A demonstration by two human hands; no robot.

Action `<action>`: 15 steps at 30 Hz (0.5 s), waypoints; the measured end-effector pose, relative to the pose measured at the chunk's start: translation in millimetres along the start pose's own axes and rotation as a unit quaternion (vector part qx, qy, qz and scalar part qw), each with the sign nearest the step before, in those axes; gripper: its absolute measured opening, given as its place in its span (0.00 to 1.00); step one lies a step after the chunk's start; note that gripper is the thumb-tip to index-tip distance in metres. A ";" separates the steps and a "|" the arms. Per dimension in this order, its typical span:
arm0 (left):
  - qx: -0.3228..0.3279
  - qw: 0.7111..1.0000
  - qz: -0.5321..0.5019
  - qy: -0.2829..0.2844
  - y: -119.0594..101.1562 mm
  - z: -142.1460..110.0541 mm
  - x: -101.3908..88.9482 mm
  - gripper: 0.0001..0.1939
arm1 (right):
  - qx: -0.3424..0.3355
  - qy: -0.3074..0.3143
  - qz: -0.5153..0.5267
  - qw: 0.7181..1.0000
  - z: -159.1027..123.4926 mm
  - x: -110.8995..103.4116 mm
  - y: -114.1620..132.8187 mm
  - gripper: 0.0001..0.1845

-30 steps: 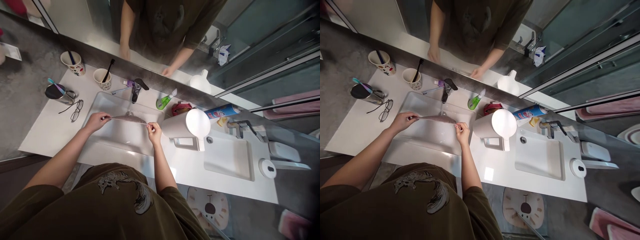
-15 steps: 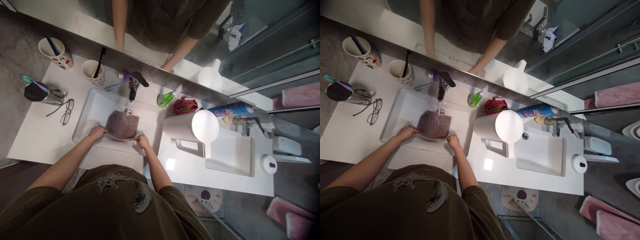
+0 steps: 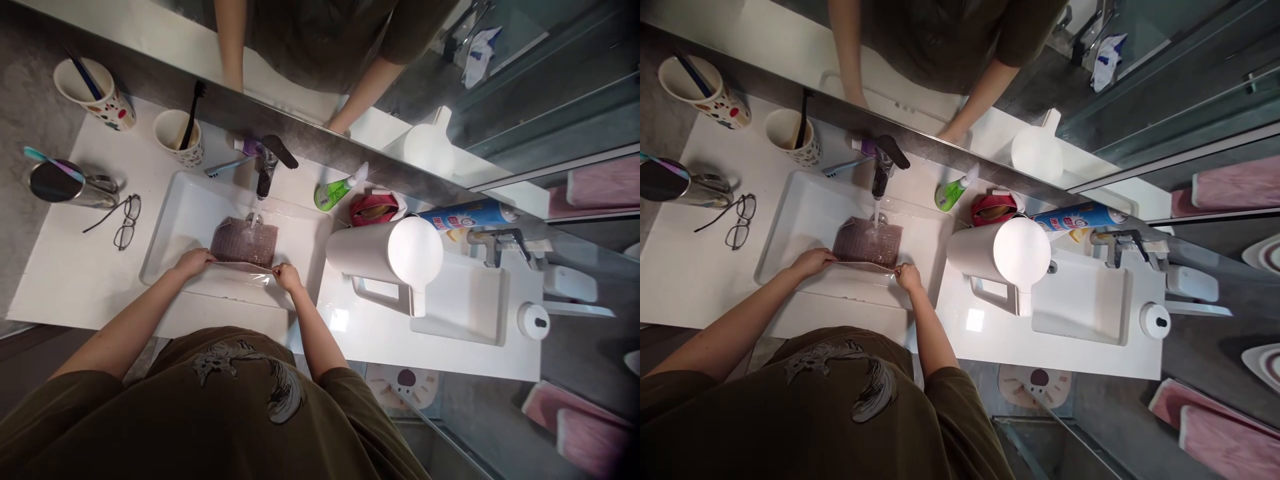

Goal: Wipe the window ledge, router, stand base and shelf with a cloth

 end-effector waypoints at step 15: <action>0.005 0.999 -0.034 -0.002 0.4 -2.3 9.3 0.18 | 0.006 0.013 0.017 1.000 -8.1 -0.2 0.7 0.17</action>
Point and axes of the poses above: each hand's wrist, its own z-axis towards the middle knuckle, its own x-axis out of the palm, y = z × x, the point moved 4 cm from there along z, towards the middle knuckle, and after that the axes turned 13 degrees about z, right-handed, at the moved point
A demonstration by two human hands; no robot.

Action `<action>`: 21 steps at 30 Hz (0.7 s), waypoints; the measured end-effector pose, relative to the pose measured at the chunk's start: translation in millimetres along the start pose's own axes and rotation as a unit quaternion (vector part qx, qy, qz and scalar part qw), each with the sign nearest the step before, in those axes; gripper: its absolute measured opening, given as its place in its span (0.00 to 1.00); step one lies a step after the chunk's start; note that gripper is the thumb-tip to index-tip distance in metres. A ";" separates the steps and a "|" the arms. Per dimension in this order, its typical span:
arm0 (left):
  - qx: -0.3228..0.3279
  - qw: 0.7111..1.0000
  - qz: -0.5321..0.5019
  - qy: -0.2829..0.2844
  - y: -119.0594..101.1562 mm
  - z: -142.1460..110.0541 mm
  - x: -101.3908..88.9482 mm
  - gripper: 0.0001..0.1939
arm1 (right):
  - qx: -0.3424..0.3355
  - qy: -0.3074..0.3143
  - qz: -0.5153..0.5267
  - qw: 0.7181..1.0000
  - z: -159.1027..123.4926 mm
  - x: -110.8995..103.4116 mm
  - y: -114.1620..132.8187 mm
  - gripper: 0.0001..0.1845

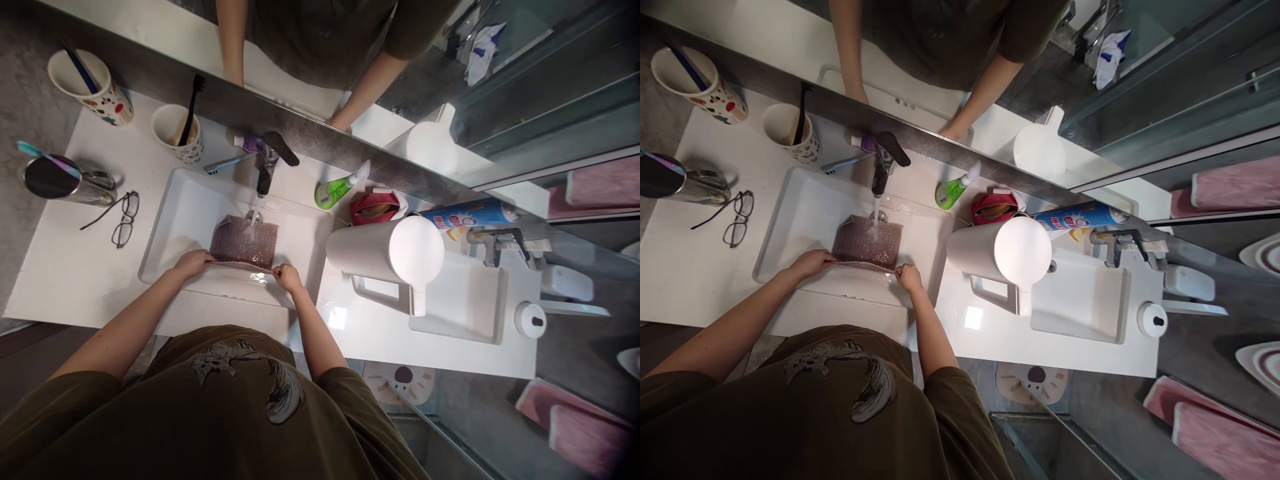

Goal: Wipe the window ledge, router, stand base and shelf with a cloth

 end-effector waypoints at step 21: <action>0.009 0.991 0.064 -0.118 21.1 45.1 -35.5 0.15 | -0.038 -0.140 0.003 0.989 38.8 -32.5 -1.5 0.12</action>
Point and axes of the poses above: each hand's wrist, its own z-axis towards the middle knuckle, its own x-axis out of the palm, y = z × x, the point moved 4 cm from there along z, towards the middle knuckle, and after that the axes turned 13 degrees about z, right-handed, at the moved point
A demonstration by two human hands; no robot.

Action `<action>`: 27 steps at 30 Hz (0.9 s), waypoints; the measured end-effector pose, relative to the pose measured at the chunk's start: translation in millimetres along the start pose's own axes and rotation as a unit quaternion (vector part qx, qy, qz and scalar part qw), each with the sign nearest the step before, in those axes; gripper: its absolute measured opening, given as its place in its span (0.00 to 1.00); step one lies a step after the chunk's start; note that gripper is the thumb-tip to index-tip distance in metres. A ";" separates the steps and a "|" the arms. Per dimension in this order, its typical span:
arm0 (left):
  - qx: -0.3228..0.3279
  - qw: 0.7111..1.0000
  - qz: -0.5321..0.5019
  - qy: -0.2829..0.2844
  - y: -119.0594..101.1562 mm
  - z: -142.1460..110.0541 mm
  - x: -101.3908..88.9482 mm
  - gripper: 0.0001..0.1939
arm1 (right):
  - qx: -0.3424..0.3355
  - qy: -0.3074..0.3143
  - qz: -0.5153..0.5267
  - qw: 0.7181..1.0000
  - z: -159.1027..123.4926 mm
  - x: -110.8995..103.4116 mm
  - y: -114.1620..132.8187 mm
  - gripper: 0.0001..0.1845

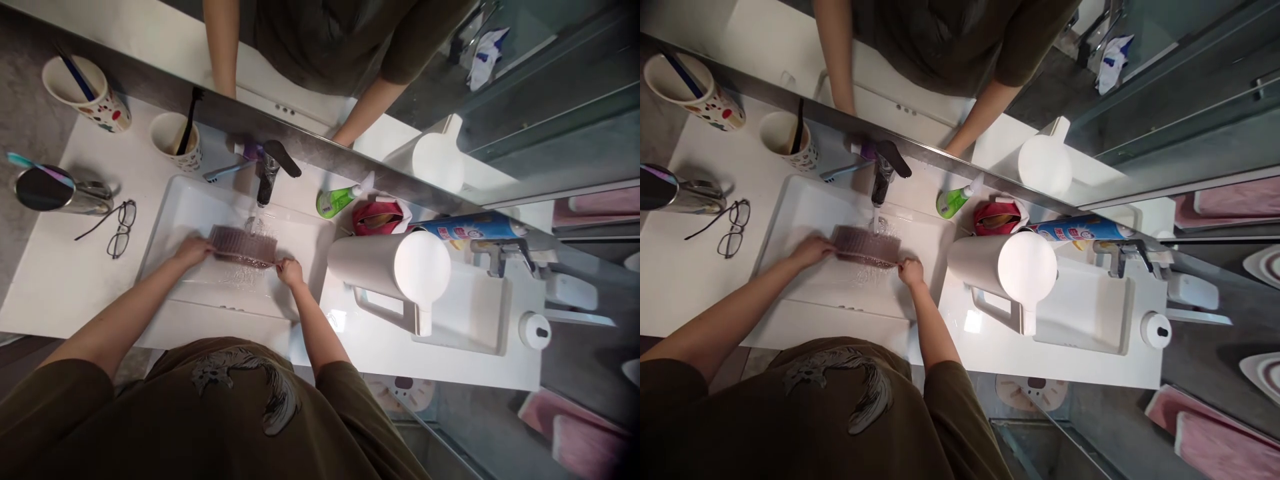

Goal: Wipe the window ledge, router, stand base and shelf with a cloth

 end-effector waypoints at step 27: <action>0.016 0.994 0.013 -0.104 -54.1 49.3 53.5 0.28 | -0.077 -0.075 -0.023 0.994 55.4 84.7 15.7 0.29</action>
Point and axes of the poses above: each hand's wrist, its own z-axis towards the middle knuckle, its own x-axis out of the palm, y = z × x, the point moved 4 cm from there along z, towards the middle knuckle, and after that the axes turned 13 degrees about z, right-handed, at the moved point
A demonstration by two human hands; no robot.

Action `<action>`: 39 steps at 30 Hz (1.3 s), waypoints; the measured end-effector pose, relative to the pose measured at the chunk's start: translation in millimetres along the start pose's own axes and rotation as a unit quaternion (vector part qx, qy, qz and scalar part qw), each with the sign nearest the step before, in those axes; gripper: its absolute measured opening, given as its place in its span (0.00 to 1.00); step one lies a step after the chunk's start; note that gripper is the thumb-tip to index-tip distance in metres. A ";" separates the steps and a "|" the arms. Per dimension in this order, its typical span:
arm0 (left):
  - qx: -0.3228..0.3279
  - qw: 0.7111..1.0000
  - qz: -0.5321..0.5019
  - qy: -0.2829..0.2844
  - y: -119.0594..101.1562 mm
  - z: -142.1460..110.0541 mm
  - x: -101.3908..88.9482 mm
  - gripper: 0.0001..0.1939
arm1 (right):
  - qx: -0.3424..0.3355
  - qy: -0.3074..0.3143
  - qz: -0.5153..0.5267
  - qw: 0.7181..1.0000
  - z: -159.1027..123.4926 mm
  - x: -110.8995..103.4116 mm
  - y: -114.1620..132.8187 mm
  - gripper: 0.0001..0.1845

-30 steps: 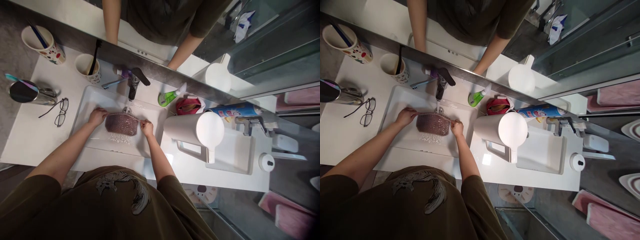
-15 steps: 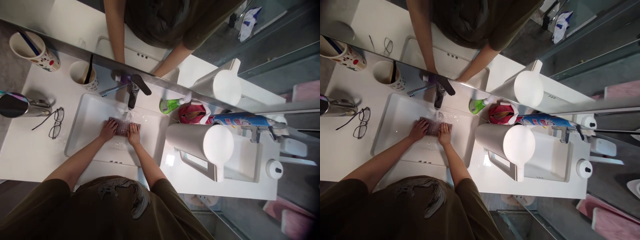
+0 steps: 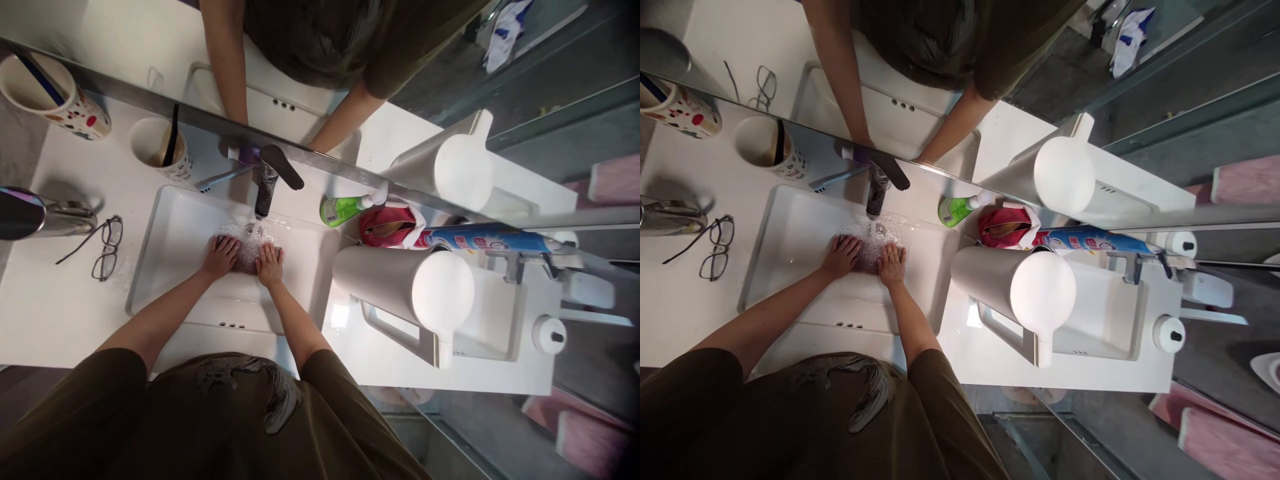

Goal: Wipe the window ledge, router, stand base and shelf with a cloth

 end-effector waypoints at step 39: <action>-0.051 0.999 0.015 -0.007 -17.9 0.7 12.5 0.26 | 0.090 -0.003 0.000 0.996 8.3 14.2 10.4 0.33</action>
Point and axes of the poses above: each hand's wrist, its own z-axis towards the middle knuckle, its own x-axis out of the palm, y = z × x, the point moved 4 cm from there along z, towards the middle knuckle, and after that the axes turned 13 degrees about z, right-handed, at the moved point
